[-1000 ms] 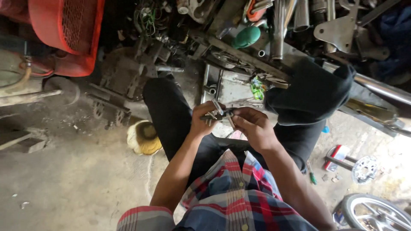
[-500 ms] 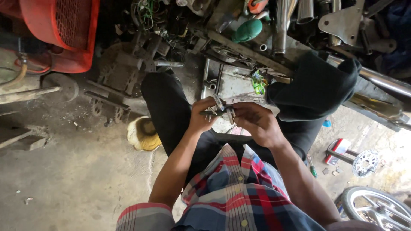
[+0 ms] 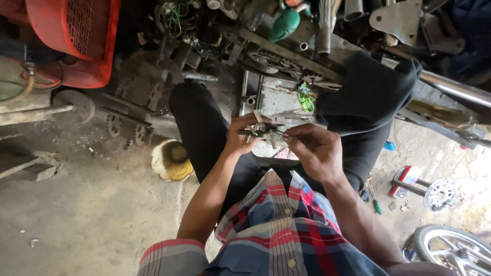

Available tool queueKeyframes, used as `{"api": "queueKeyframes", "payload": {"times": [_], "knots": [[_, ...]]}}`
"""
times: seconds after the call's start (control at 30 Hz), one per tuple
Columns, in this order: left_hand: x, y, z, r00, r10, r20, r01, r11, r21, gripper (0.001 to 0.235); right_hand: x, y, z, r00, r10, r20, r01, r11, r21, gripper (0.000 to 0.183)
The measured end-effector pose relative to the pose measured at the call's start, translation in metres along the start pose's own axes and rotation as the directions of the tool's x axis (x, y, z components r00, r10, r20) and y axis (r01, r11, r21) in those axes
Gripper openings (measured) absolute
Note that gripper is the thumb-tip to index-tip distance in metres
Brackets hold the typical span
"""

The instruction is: Cleaning engine components with a rag and organizing a set of allen keys.

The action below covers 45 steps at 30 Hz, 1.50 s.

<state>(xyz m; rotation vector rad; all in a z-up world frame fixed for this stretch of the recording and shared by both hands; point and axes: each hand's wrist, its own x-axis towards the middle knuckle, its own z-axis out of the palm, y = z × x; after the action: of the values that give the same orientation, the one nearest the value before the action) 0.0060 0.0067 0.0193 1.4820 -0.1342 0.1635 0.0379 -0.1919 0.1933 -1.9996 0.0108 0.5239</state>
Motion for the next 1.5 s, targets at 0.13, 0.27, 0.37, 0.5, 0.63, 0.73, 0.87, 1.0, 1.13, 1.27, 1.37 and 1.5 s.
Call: {"api": "queueKeyframes", "payload": {"times": [0.13, 0.27, 0.37, 0.5, 0.63, 0.73, 0.87, 1.0, 1.13, 1.27, 1.37, 1.5], "knots": [[0.002, 0.006, 0.005, 0.999, -0.034, 0.038, 0.041, 0.981, -0.189, 0.030, -0.001, 0.011, -0.006, 0.996, -0.076, 0.036, 0.052, 0.895, 0.443, 0.017], [0.001, 0.008, 0.009, 0.998, -0.040, 0.050, 0.044, 0.995, -0.093, 0.028, 0.004, -0.014, -0.013, 0.995, -0.101, -0.016, 0.102, 0.966, 0.238, 0.017], [0.001, 0.007, 0.010, 0.999, -0.032, 0.038, 0.037, 0.992, -0.119, 0.026, 0.006, -0.031, -0.016, 0.972, -0.233, -0.010, 0.233, 0.972, 0.017, 0.016], [0.003, 0.008, 0.009, 0.991, -0.129, 0.040, 0.132, 0.988, -0.076, 0.025, 0.008, -0.040, -0.013, 0.890, -0.455, 0.028, 0.440, 0.843, -0.310, 0.017], [0.005, 0.011, 0.009, 1.000, 0.012, -0.001, -0.012, 0.999, 0.046, 0.027, 0.009, -0.035, -0.008, 0.890, -0.452, 0.064, 0.447, 0.834, -0.323, 0.017], [0.003, 0.009, 0.009, 0.999, -0.046, 0.005, 0.045, 0.996, 0.081, 0.024, 0.010, -0.030, -0.006, 0.847, -0.521, 0.109, 0.520, 0.768, -0.375, 0.016], [0.003, 0.011, 0.012, 1.000, -0.001, -0.013, 0.003, 0.986, 0.165, 0.028, 0.010, -0.026, -0.005, 0.850, -0.521, 0.081, 0.506, 0.762, -0.405, 0.012], [0.006, 0.016, 0.014, 0.999, -0.044, -0.004, 0.044, 0.981, 0.187, 0.027, 0.007, -0.032, -0.008, 0.895, -0.445, 0.035, 0.419, 0.812, -0.407, 0.011], [0.009, 0.013, 0.014, 0.999, 0.037, -0.002, -0.036, 0.978, 0.206, 0.028, -0.004, -0.043, -0.016, 0.903, -0.429, -0.017, 0.383, 0.825, -0.415, 0.009], [0.007, 0.010, 0.015, 1.000, 0.020, 0.005, -0.021, 0.989, 0.149, 0.026, -0.014, -0.050, -0.021, 0.886, -0.452, -0.100, 0.377, 0.830, -0.412, 0.010], [-0.001, -0.001, 0.019, 0.998, -0.057, 0.005, 0.056, 0.993, 0.104, 0.032, -0.015, -0.052, -0.022, 0.878, -0.470, -0.093, 0.393, 0.818, -0.421, 0.009], [-0.003, -0.003, 0.019, 0.967, -0.237, 0.098, 0.244, 0.967, -0.077, 0.034, -0.008, -0.053, -0.025, 0.838, -0.540, -0.073, 0.458, 0.770, -0.443, 0.010]]}}
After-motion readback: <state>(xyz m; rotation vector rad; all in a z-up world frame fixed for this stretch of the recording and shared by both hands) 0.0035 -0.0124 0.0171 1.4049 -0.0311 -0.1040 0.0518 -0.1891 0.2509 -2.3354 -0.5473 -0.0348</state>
